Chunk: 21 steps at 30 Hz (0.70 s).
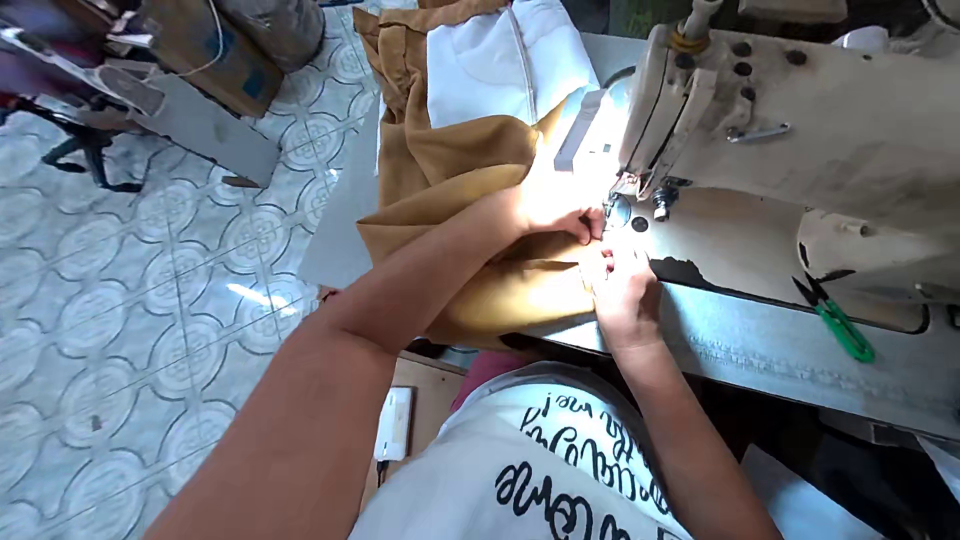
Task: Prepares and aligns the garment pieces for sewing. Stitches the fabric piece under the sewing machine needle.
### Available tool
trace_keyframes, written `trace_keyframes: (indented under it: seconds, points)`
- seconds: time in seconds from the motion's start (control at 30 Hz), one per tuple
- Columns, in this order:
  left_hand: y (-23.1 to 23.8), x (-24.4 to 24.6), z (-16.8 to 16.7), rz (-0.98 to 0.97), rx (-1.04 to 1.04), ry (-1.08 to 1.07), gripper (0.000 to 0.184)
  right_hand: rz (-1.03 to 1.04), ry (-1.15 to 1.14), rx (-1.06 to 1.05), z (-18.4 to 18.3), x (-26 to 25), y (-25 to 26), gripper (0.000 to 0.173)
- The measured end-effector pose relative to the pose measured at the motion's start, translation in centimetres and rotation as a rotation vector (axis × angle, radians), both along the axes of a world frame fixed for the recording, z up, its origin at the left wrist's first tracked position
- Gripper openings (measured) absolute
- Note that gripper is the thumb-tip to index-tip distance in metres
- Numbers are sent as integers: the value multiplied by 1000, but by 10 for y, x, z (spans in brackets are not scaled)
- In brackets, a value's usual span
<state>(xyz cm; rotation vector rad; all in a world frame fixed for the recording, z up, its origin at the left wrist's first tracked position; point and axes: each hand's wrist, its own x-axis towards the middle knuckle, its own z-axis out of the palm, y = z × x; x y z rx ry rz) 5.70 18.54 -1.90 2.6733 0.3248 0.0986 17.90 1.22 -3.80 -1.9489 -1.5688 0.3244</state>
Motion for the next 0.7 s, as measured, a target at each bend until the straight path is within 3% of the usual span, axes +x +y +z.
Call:
trace_keyframes:
  seconds: [0.1, 0.27, 0.47, 0.7]
  points:
    - [-1, -15, -3, 43, -182, -122, 9, -9, 51, 24, -5, 1, 3, 25]
    - [-3, -23, 2, 83, -285, -35, 21, 26, -3, 100, -9, 0, 5, 21]
    - [0, -21, -18, -54, -95, -254, 16, -21, -8, 25, -6, -2, 8, 37]
    - [-2, -15, -30, -23, -19, -300, 18, -36, -155, -35, -6, 4, 12, 25]
